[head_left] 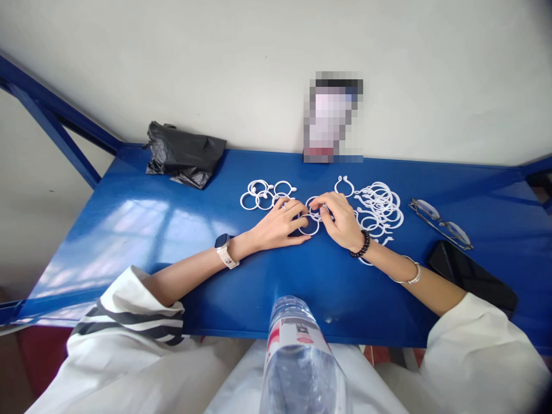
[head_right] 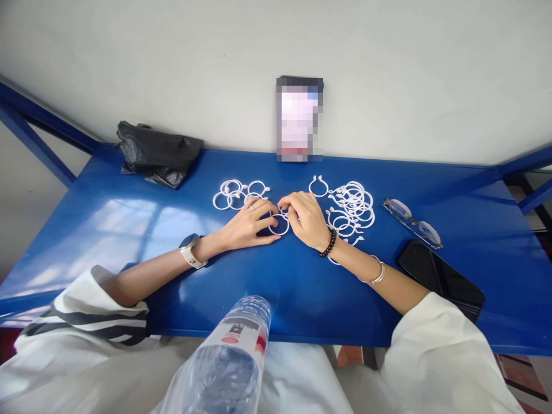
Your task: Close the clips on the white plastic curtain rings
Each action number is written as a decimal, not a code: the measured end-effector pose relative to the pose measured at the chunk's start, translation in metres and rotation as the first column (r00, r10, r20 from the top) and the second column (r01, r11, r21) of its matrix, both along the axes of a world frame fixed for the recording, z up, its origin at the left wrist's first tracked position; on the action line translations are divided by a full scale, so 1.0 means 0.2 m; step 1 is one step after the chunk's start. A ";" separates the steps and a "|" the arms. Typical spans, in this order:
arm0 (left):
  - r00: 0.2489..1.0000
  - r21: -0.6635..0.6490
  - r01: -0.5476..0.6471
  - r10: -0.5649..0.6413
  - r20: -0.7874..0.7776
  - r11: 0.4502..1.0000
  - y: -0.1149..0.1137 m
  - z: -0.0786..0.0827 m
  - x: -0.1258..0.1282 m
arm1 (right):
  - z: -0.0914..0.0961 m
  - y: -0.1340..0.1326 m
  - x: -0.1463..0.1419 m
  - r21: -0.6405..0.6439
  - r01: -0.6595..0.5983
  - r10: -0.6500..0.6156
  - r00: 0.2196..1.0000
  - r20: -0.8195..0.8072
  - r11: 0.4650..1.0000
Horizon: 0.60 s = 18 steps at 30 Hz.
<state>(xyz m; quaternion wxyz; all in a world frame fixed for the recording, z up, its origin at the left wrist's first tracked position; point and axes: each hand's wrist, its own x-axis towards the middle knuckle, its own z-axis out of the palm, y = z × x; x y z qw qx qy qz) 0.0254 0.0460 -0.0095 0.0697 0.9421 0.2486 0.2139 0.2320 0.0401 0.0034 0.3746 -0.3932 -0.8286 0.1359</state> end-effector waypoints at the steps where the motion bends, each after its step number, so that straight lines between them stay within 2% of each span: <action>1: 1.000 0.004 -0.001 0.001 0.014 1.000 0.00 0.00 0.00 | 0.00 0.00 0.00 -0.006 0.004 -0.004 1.000 0.002 1.000; 5: 0.992 -0.017 -0.022 0.024 0.124 1.000 0.00 0.01 0.00 | 0.00 0.00 0.00 -0.006 0.007 -0.007 1.000 -0.007 1.000; 12: 0.942 -0.172 -0.018 0.075 0.326 0.985 0.01 0.02 -0.01 | -0.01 0.00 0.01 -0.017 -0.039 0.038 0.999 -0.008 0.999; 18: 0.907 -0.309 -0.011 0.140 0.398 0.951 0.01 0.04 -0.01 | -0.01 0.00 0.01 -0.029 -0.032 0.032 0.999 -0.001 0.999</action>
